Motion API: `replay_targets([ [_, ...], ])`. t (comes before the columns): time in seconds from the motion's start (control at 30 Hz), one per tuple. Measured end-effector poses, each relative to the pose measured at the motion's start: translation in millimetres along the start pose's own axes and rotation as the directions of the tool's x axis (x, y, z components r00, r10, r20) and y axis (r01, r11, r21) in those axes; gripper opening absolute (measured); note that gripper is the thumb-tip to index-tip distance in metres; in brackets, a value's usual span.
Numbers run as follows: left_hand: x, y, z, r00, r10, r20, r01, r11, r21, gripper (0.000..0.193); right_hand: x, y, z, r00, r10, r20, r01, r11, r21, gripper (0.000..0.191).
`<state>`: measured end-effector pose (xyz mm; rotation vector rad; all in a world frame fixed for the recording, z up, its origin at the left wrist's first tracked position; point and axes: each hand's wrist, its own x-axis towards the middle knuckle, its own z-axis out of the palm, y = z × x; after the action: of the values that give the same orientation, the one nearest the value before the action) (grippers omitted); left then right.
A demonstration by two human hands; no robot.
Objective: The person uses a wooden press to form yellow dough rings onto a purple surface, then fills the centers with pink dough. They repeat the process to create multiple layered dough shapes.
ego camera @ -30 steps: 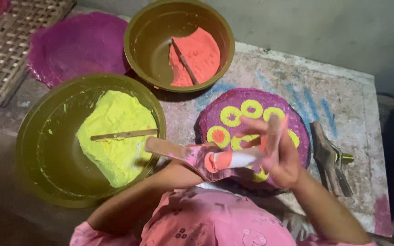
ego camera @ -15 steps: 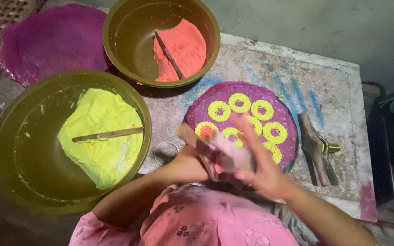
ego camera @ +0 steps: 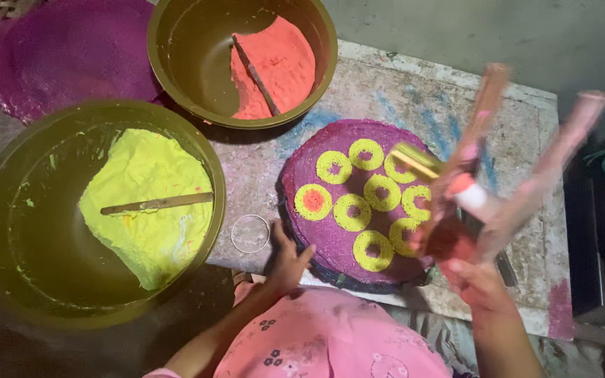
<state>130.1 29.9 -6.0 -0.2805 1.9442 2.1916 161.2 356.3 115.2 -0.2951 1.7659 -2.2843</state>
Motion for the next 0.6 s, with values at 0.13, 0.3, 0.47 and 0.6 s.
replay_targets([
  [0.13, 23.2, -13.3, -18.9, 0.969, -0.201, 0.144, 0.183, 0.974, 0.134, 0.094, -11.0, -8.9, -6.9, 0.994, -0.065, -0.085, 0.069, 0.997, 0.047, 0.084],
  [0.3, 107.4, 23.9, -62.5, 0.957, 0.141, 0.255, -0.252, 0.837, 0.486, 0.073, -16.2, 6.8, -14.0, 0.992, 0.053, -0.118, -0.050, 0.998, 0.033, 0.082],
  [0.47, 123.6, 46.6, -53.4, 0.992, 0.116, 0.057, -0.113, 0.562, 0.820, 0.064, -6.4, 26.4, -19.7, 0.972, 0.210, -0.105, -0.215, 0.976, -0.039, 0.094],
  [0.6, 99.8, 76.5, -20.1, 0.851, 0.488, 0.196, -0.516, 0.845, 0.137, 0.072, 8.3, 27.9, -5.8, 0.907, 0.339, 0.250, -0.362, 0.931, 0.050, 0.102],
])
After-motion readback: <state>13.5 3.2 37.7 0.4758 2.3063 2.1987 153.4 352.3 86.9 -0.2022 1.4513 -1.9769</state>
